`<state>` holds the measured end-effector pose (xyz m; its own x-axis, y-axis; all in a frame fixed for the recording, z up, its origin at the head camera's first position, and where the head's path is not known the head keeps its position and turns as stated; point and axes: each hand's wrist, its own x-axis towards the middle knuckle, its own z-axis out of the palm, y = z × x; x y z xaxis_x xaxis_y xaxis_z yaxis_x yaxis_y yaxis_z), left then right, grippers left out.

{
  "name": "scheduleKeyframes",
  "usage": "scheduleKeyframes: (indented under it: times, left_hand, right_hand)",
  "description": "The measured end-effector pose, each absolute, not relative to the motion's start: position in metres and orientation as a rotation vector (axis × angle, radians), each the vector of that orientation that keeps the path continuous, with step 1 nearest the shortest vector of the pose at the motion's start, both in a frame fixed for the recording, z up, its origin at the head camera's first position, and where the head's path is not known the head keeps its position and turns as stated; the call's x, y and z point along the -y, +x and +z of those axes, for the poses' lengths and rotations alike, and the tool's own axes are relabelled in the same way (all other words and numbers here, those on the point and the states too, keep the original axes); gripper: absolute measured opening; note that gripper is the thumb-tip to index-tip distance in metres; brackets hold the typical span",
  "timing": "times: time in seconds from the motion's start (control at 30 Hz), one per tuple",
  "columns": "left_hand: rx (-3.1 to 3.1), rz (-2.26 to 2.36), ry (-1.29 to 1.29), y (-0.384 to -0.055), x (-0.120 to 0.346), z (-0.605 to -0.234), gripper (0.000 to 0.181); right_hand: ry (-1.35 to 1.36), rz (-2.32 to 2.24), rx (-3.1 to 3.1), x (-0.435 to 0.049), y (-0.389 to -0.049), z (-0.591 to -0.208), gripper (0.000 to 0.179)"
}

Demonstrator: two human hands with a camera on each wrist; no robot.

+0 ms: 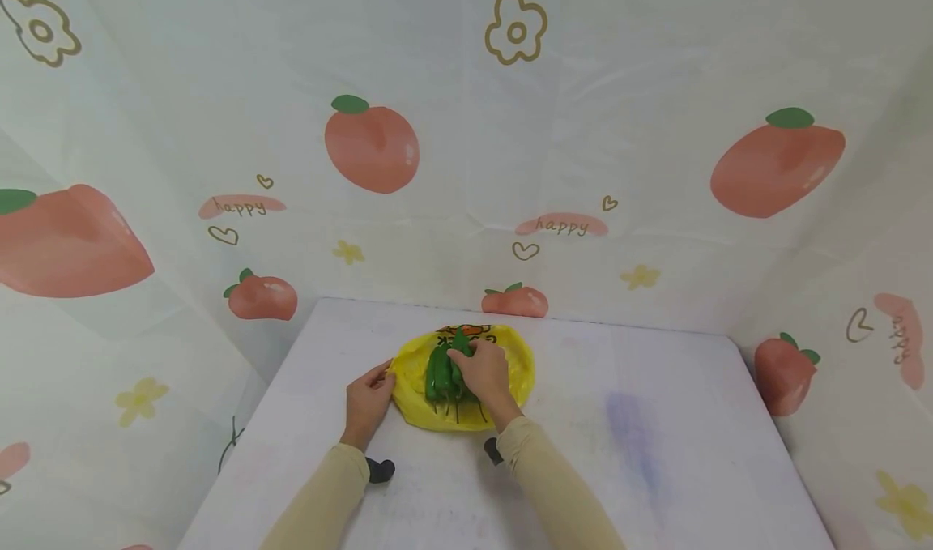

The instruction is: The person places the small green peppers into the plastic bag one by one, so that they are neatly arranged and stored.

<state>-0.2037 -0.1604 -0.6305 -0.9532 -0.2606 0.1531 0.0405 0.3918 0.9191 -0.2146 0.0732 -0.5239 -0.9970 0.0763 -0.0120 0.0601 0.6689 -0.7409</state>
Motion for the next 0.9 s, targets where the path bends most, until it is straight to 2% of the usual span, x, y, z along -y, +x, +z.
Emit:
scheduleKeyframes:
  times: [0.9]
  left_hand:
    - [2.428,-1.606,0.26,-0.2048,0.1586,-0.632,0.033]
  right_hand:
    - [-0.094,1.193,2.932,-0.0793,-0.2102,-0.5209,0.052]
